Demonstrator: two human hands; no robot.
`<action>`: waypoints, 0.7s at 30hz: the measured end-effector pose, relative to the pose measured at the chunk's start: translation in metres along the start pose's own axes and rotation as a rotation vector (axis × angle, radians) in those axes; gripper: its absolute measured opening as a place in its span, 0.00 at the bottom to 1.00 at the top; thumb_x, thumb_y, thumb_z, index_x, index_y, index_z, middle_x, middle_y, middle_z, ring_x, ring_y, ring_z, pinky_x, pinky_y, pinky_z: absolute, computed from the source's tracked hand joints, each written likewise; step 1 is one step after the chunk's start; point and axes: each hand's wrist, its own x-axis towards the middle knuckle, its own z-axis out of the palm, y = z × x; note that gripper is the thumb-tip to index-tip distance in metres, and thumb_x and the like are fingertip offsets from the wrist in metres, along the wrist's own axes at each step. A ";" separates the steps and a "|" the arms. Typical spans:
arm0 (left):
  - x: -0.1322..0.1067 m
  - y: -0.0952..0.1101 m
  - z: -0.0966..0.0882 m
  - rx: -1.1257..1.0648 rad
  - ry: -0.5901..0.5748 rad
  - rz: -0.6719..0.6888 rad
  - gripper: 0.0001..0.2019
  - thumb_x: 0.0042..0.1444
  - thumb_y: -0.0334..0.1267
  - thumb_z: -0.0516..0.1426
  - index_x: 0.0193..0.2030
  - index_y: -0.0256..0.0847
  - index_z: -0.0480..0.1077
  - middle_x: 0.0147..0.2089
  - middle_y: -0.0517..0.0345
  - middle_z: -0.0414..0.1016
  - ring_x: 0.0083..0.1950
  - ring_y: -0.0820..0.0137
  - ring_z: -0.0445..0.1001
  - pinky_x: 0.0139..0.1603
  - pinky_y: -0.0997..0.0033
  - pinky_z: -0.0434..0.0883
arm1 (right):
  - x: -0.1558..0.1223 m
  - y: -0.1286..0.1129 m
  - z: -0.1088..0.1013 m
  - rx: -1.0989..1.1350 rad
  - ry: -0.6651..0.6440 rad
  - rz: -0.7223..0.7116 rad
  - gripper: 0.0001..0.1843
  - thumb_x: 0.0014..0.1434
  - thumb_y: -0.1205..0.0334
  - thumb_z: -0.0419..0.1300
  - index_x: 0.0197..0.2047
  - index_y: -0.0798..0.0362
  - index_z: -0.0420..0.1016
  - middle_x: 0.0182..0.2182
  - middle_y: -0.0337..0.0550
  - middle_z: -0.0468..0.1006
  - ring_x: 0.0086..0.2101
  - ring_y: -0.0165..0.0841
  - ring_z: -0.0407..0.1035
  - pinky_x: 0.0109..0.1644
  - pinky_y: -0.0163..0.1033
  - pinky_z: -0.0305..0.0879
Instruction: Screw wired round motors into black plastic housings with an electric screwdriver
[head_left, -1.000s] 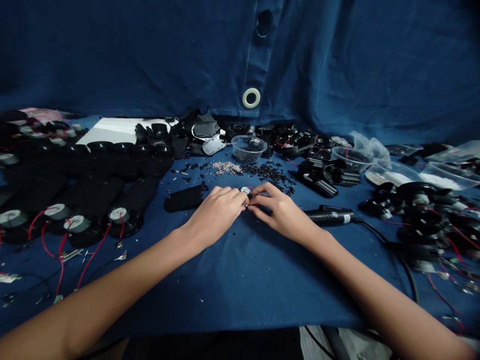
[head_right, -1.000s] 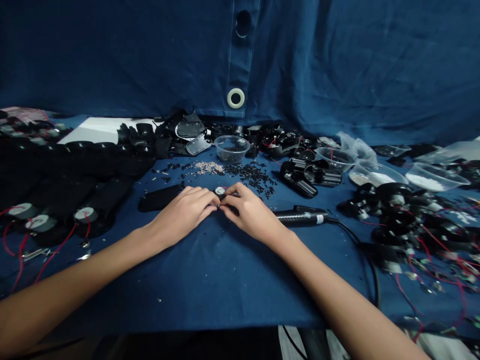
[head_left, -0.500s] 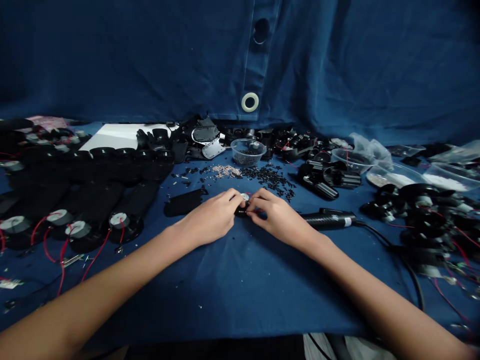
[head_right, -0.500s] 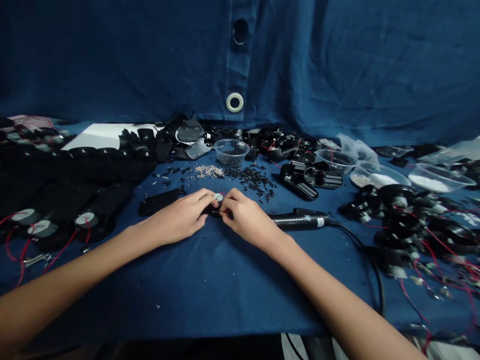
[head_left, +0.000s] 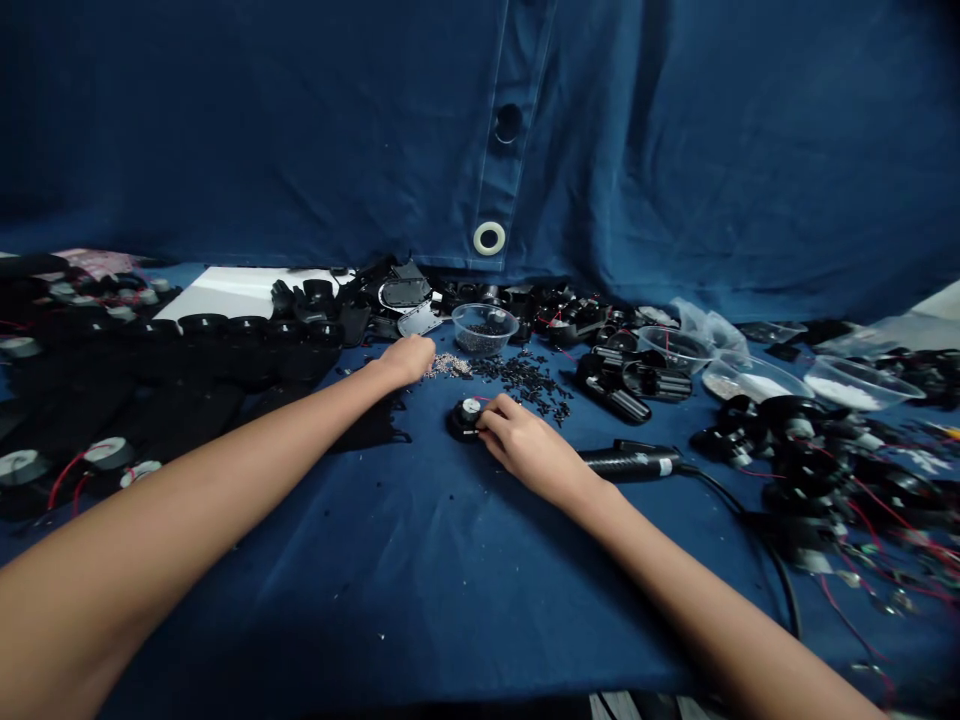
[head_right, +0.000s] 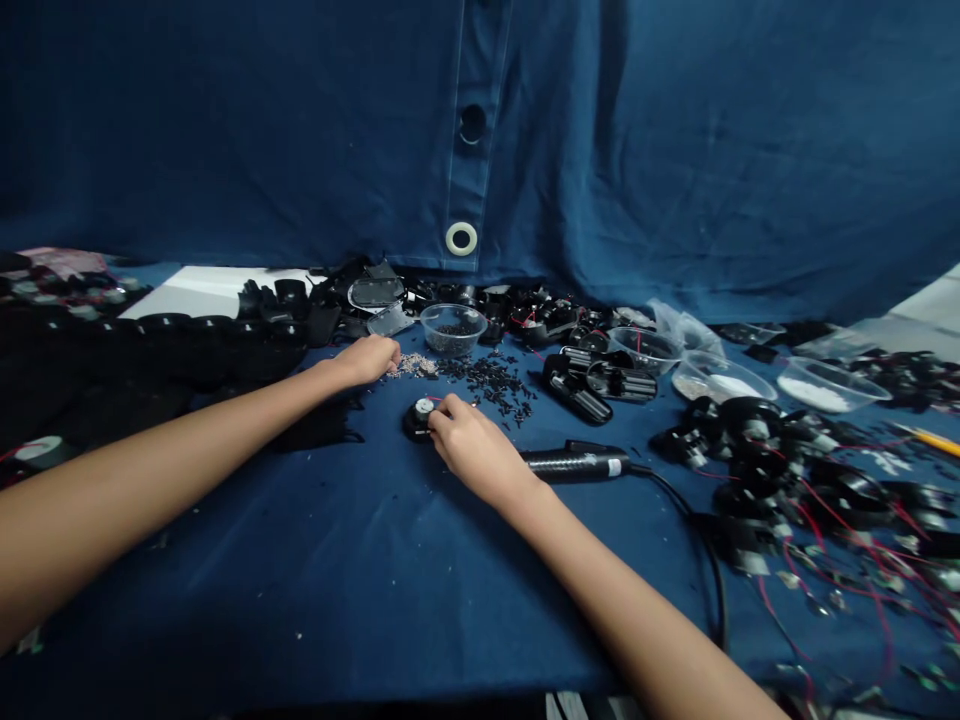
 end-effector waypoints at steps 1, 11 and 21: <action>0.002 0.001 0.000 0.013 -0.023 -0.022 0.04 0.55 0.31 0.57 0.31 0.33 0.71 0.32 0.53 0.74 0.36 0.68 0.72 0.41 0.66 0.68 | -0.003 0.000 -0.001 0.035 0.015 -0.004 0.10 0.64 0.63 0.49 0.44 0.54 0.68 0.44 0.48 0.67 0.38 0.32 0.67 0.45 0.39 0.66; 0.023 -0.024 0.005 -0.025 -0.074 -0.068 0.07 0.55 0.35 0.57 0.34 0.33 0.73 0.37 0.51 0.75 0.39 0.67 0.73 0.45 0.64 0.68 | -0.057 -0.013 -0.031 0.000 0.108 0.560 0.20 0.65 0.50 0.44 0.54 0.51 0.63 0.35 0.46 0.75 0.35 0.39 0.72 0.39 0.43 0.67; 0.014 -0.036 0.003 -0.091 -0.020 -0.031 0.09 0.51 0.34 0.55 0.31 0.34 0.76 0.31 0.50 0.76 0.36 0.66 0.73 0.39 0.75 0.66 | -0.076 0.006 -0.029 0.109 -0.146 1.284 0.52 0.58 0.35 0.41 0.68 0.69 0.31 0.36 0.61 0.77 0.36 0.47 0.75 0.42 0.51 0.66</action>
